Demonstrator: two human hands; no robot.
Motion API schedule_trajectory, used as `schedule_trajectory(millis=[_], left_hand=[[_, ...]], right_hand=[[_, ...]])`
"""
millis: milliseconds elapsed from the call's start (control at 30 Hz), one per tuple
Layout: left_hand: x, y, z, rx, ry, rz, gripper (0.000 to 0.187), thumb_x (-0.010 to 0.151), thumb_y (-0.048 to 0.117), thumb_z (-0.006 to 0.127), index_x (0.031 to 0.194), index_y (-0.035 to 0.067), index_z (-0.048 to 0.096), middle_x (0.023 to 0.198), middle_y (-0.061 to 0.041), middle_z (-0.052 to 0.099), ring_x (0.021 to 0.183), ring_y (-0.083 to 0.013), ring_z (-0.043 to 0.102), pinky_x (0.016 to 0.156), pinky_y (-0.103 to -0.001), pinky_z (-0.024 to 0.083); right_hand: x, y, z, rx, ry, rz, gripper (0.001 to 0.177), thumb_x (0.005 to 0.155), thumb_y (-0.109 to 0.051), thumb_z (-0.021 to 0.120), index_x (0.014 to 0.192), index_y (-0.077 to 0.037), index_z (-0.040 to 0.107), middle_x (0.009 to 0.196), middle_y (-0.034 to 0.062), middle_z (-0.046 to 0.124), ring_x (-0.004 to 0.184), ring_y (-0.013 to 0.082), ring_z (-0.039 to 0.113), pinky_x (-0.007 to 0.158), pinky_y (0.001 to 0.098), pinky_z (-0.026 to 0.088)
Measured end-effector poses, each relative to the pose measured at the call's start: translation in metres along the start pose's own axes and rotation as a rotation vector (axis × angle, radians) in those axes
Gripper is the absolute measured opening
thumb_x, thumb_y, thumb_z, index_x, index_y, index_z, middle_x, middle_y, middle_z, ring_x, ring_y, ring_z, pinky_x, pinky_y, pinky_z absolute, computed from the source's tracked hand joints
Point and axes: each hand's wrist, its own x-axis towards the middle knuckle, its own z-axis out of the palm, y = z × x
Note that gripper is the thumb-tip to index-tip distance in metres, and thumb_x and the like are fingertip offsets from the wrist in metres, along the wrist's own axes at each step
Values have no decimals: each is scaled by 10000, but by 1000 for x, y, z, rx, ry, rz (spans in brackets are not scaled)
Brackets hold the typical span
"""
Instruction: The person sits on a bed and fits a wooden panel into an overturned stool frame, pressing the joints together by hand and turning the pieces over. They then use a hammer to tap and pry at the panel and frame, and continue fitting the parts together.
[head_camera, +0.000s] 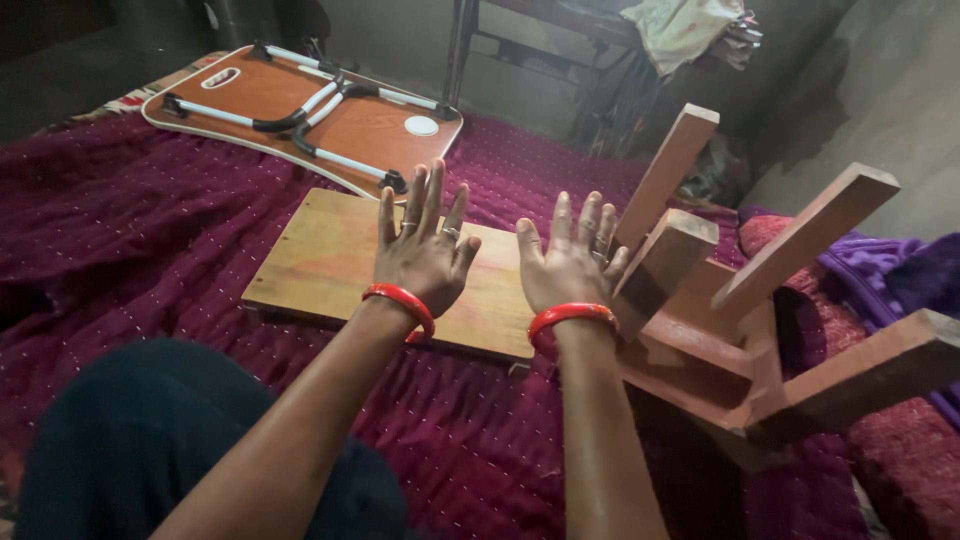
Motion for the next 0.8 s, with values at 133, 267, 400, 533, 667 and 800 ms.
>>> schedule_trajectory(millis=[133,267,400,533,667,800], left_hand=[[1,2,1,-5,71,44,695,1029,531,288,1623,174,235,1693,-100,-115,1557,-238,-117,1208,-540,-117],[-2,2,2,-27,49,17,693,1030,531,276,1622,170,241,1702,-98,-107,1567,-242,-112,1217,-535,-110],[0,1,2,-37,67,-2,686,1035,519,271,1612,147,265,1704,-114,-81,1567,-260,-94,1216,-543,-103],[2,1,4,-97,89,-8,684,1045,517,273,1605,124,293,1713,-118,-49,1577,-268,-71,1224,-549,-92],[5,0,10,-104,115,-4,688,1047,512,277,1602,108,310,1713,-129,-31,1578,-278,-59,1222,-558,-78],[6,0,15,-121,108,-15,690,1041,517,280,1598,110,308,1715,-131,-32,1578,-276,-61,1224,-553,-71]], right_hand=[[0,2,-12,39,23,7,791,971,-675,235,1631,-254,122,1717,43,-64,1565,203,-134,1235,521,-84],[0,4,-18,64,30,23,794,960,-678,238,1625,-260,121,1714,31,-64,1565,187,-130,1238,505,-83],[5,4,-16,57,45,9,790,966,-670,246,1626,-251,135,1717,41,-55,1568,201,-121,1238,515,-75],[10,5,-6,59,22,3,795,966,-666,265,1629,-242,152,1717,58,-43,1570,214,-113,1237,528,-64],[17,10,5,67,2,4,806,959,-675,282,1621,-233,159,1715,61,-41,1571,215,-126,1231,531,-64],[23,14,11,77,17,-11,814,958,-676,295,1621,-220,174,1716,74,-21,1574,220,-120,1232,534,-51]])
